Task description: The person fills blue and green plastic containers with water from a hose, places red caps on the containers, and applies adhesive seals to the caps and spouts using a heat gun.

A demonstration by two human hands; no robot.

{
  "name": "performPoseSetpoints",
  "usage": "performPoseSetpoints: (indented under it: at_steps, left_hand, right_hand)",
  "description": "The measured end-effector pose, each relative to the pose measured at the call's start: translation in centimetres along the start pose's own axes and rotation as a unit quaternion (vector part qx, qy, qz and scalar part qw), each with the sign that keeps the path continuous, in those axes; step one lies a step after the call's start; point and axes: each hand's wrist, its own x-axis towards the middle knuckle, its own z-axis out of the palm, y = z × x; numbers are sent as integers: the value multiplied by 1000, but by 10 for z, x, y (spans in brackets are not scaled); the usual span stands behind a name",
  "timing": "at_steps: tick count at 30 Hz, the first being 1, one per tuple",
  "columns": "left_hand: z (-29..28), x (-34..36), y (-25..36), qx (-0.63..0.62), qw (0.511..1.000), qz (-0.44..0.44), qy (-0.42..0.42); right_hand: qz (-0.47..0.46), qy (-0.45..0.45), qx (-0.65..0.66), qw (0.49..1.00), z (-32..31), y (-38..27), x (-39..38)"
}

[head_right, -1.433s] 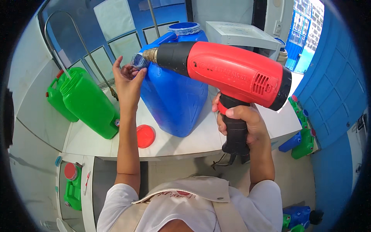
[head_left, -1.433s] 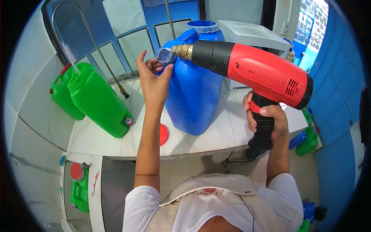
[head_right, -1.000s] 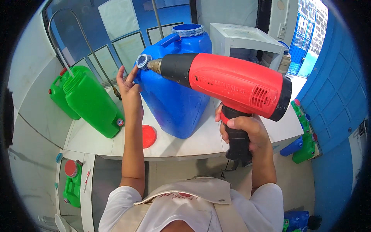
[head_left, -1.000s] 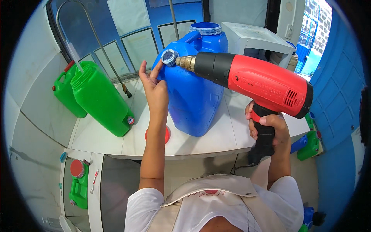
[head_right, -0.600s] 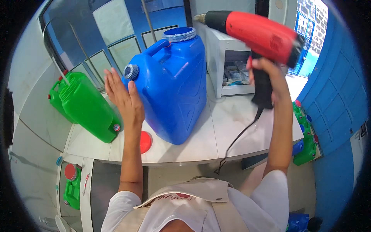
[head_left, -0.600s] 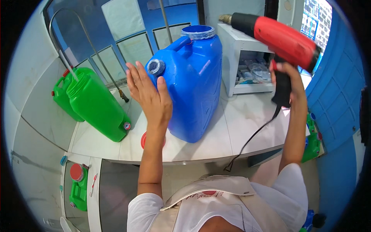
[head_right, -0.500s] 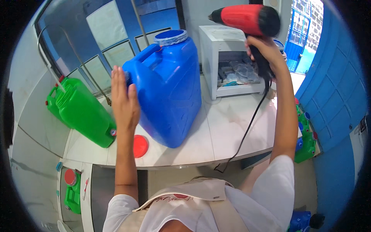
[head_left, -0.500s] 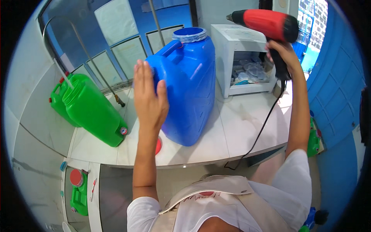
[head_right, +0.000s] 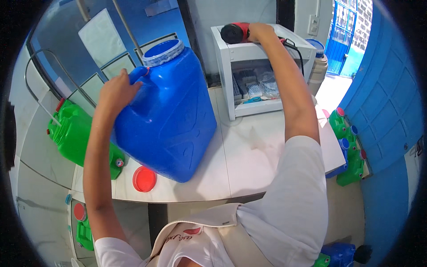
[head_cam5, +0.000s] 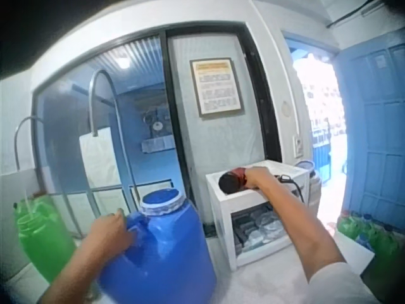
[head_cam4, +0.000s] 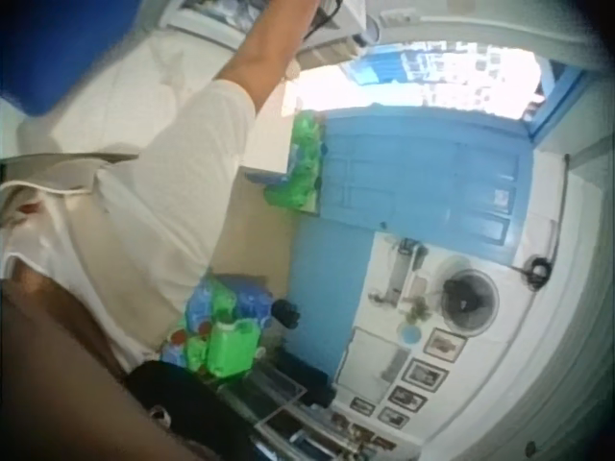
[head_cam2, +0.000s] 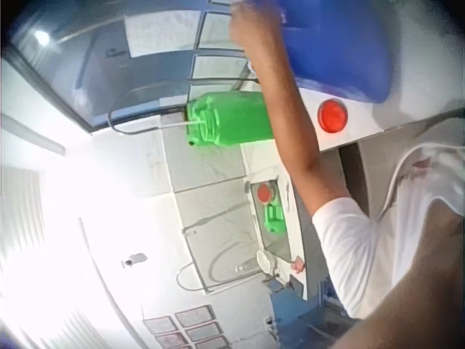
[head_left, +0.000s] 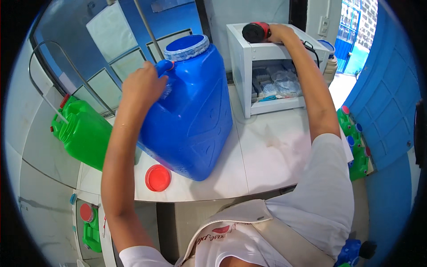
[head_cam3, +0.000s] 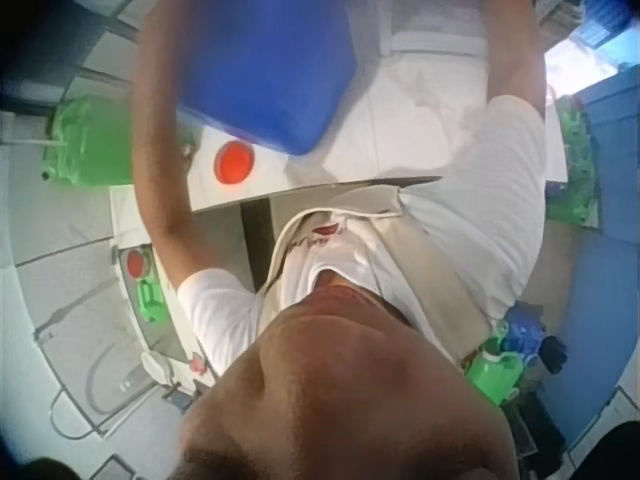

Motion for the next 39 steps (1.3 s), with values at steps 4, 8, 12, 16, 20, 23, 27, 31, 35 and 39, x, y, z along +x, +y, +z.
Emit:
performPoseSetpoints:
  at_steps: [4,8,12,16,20,23,27,31,35,39]
  left_hand:
    - [-6,-5,-56,24,977,-83,-197]
    - [-2,11,-25,-74,984,-61,-150]
    - [5,2,-50,-32,995,-27,-94]
    - [6,12,-33,-60,993,25,-96]
    - [-6,-15,-52,-96,985,40,-136]
    - [-20,-37,-91,-84,981,140,-105]
    - [-19,-42,-80,-98,961,249,-69]
    - [-16,-41,-84,-149,959,210,-120]
    - [-39,-37,-57,-213,924,131,-289]
    - [-26,-47,-98,-154,936,239,-205]
  right_hand:
    - [-103,156,376,907,-18,-154,-91]
    - [-36,-93,675,731,119,-208,-108]
    - [104,-229,896,367,172,-275,-115]
    - [116,-41,841,527,196,-253,-128]
    - [156,-114,775,602,182,-251,-197]
    - [215,-83,740,631,129,-239,-273]
    - [245,-137,798,533,169,-224,-298]
    - [259,-179,836,450,147,-238,-306]
    - [330,-157,782,504,136,-253,-343]
    - [341,-148,817,441,94,-278,-404]
